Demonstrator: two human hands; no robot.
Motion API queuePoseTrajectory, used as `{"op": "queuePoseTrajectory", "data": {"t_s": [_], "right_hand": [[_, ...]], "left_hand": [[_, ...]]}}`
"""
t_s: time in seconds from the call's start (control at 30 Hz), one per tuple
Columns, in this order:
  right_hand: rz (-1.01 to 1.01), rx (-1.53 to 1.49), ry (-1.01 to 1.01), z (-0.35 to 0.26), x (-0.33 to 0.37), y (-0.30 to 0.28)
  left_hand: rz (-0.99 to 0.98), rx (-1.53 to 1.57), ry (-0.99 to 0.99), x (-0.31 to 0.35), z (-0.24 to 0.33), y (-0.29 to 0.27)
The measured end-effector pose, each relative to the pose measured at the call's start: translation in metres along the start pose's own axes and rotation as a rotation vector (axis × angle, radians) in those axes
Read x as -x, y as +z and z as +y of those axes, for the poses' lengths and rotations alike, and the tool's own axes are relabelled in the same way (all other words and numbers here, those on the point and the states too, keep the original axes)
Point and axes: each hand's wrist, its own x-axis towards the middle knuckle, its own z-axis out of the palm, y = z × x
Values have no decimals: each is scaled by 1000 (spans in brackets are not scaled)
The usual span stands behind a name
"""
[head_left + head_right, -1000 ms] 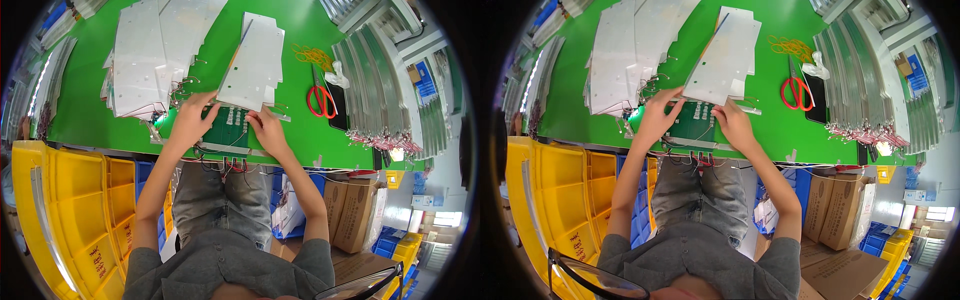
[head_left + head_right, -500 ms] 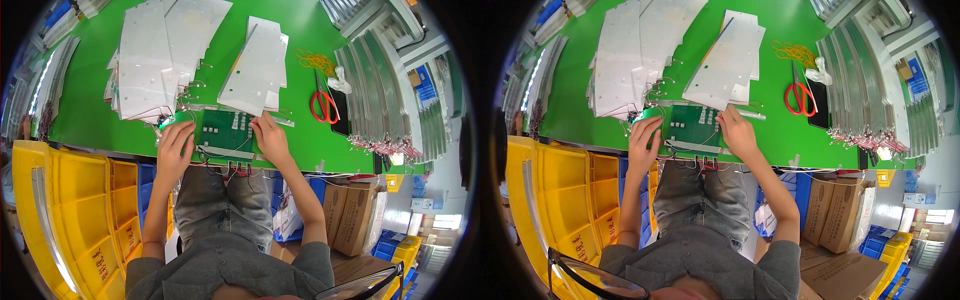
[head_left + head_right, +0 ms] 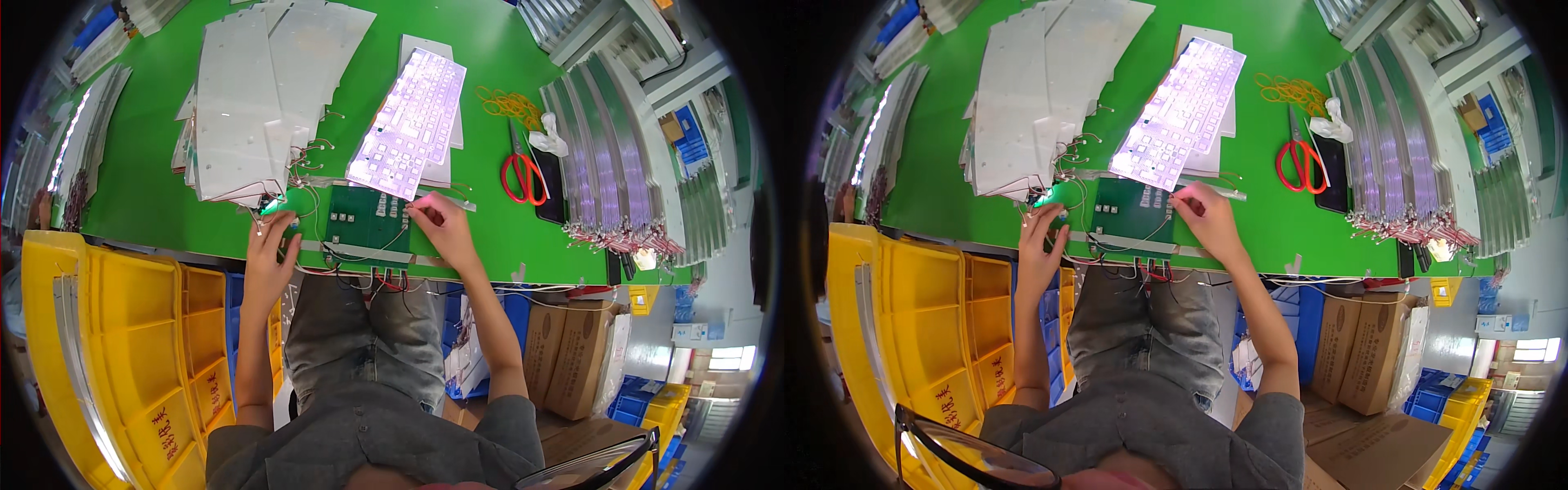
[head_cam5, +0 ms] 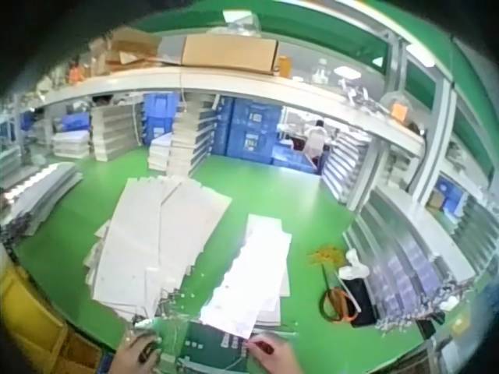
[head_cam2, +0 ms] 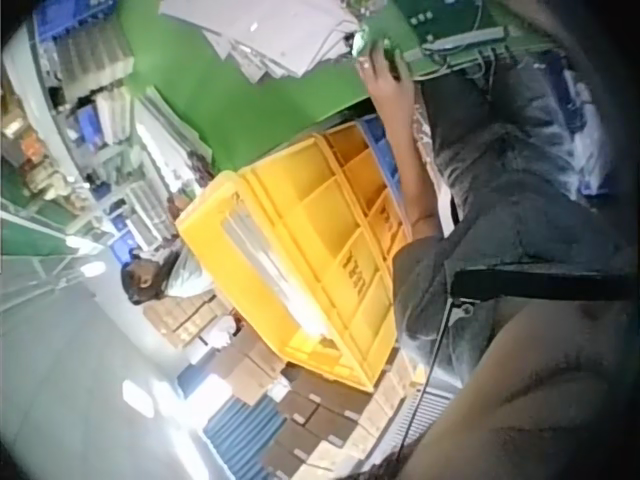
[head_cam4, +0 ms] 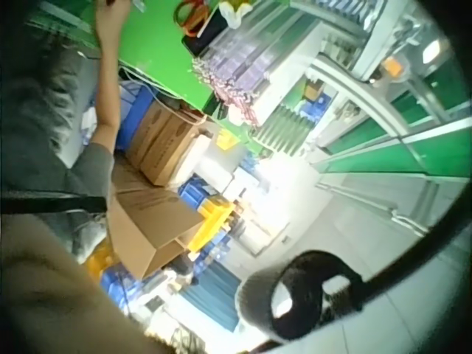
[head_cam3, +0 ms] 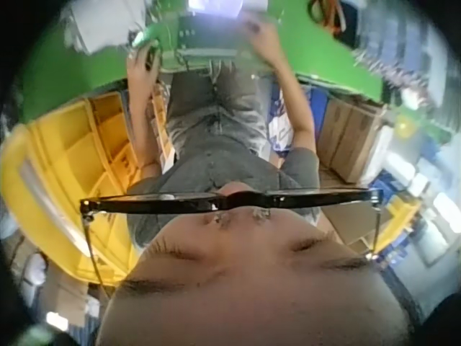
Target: The person tests illuminated backlight panels by connecting their wires to a testing circuit board, trims strips using scissors, and stacks the panels together on the workbench.
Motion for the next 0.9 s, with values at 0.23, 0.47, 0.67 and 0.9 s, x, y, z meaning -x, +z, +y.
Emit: {"op": "queuePoseTrajectory", "data": {"t_s": [0.23,0.47,0.67,0.9], "right_hand": [[-53,-811,338,1,-19,-18],[-111,-1071,503,-3,-47,-6],[40,-1200,475,-1,-49,0],[264,-1271,468,-10,-63,21]], "left_hand": [[-134,237,-119,-6,-3,-4],[-118,271,-75,-7,-3,2],[-113,221,-41,-8,-1,3],[-99,214,-57,-8,1,3]]}}
